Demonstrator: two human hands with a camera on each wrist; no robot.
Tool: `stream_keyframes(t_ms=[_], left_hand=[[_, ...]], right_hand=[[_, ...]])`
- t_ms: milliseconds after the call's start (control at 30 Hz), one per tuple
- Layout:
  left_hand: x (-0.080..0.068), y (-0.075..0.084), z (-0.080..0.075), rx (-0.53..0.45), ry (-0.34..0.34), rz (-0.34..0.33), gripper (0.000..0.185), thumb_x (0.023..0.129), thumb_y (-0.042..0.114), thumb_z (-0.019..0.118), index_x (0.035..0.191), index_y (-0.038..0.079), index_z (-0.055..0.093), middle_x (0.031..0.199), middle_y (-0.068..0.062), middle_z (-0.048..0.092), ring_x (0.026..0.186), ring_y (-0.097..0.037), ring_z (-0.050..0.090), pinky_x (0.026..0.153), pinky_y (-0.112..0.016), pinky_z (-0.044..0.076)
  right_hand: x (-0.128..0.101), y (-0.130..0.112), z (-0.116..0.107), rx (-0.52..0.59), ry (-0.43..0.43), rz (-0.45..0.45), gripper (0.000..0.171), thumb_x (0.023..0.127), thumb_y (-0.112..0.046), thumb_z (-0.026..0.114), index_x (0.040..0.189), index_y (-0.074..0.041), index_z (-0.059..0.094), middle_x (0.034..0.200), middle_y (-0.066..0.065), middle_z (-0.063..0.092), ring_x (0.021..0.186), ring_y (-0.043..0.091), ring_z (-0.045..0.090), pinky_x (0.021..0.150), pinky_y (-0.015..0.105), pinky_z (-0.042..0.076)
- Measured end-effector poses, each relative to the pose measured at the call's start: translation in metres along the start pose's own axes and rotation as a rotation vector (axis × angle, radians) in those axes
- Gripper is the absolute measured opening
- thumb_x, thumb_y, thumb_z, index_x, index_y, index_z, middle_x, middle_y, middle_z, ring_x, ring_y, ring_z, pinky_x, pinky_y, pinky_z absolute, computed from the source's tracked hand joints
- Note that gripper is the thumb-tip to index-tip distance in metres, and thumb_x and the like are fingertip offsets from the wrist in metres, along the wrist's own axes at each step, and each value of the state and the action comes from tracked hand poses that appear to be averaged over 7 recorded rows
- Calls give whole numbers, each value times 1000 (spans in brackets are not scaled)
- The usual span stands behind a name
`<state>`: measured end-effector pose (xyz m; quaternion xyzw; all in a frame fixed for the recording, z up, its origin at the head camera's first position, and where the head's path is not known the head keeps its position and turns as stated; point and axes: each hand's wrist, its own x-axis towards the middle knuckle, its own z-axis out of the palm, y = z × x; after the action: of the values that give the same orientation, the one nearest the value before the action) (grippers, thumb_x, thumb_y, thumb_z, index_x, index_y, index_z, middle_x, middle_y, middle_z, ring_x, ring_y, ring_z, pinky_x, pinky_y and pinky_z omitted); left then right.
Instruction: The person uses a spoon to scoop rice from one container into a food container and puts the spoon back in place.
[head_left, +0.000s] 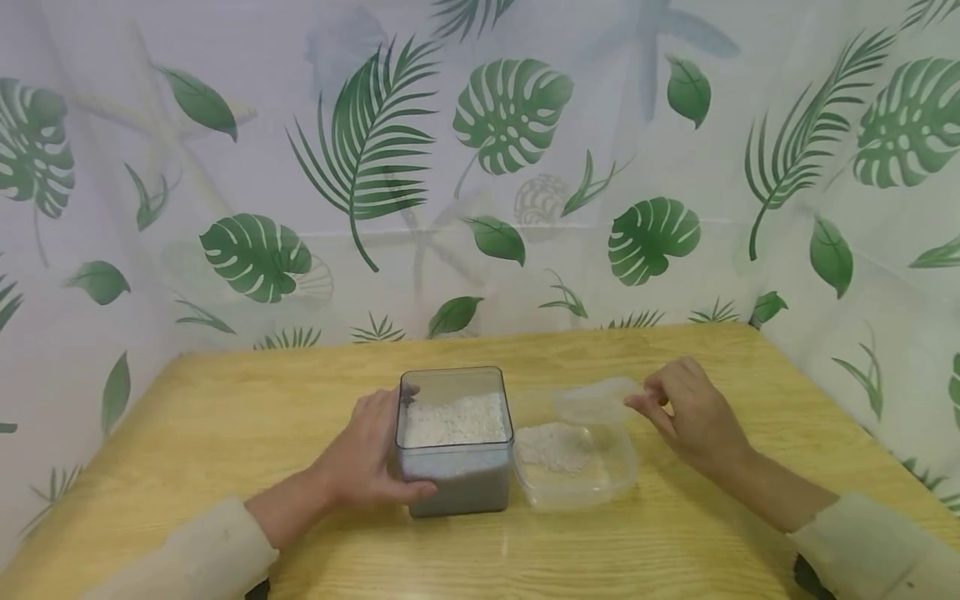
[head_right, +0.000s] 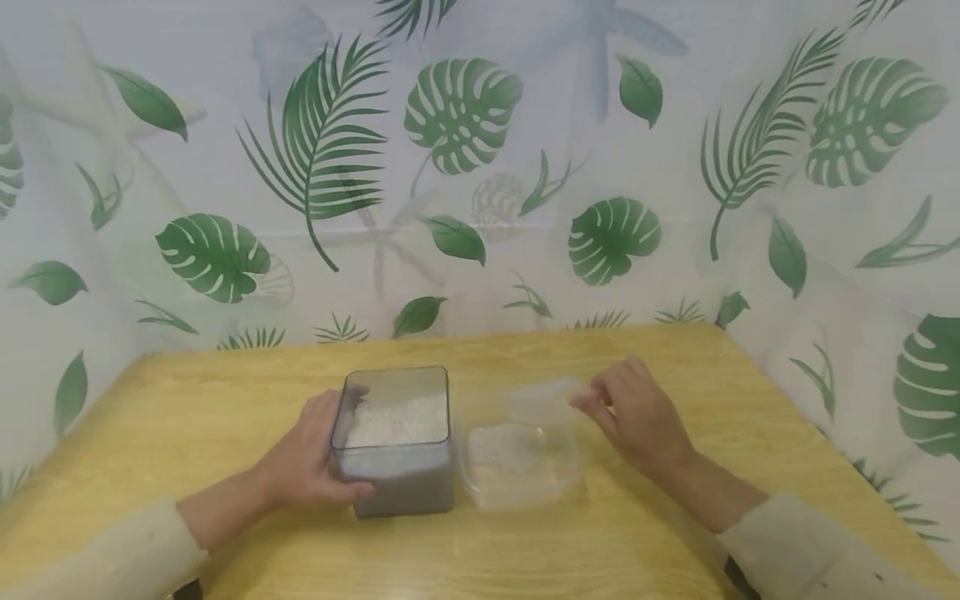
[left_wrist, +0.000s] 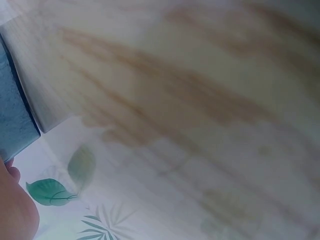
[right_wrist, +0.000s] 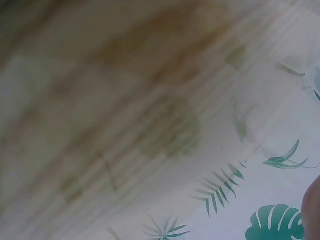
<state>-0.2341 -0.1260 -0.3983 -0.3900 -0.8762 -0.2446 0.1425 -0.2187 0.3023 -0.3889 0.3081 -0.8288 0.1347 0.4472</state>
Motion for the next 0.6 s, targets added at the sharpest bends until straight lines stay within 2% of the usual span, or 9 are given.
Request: stream_keyframes(t_ms=[367,600], left_hand=[[2,0,0,8,3,-5,110,68,68,75,145,0,34,132,-13,51,119,-23,47,110,-51,34],[1,-1,2,6,10,3,110,70,71,72,144,0,35,133,-14,52,120,-24,48,109,-51,34]], right_hand=[[2,0,-3,-9,35,13,57,96,-59,43,80,-5,50,73,0,47,73,12,41,62,23,36],[-2,1,-4,-50,68,-5,56,100,-55,42,81,-4,51,73,2,47,69,11,38,55,21,32]])
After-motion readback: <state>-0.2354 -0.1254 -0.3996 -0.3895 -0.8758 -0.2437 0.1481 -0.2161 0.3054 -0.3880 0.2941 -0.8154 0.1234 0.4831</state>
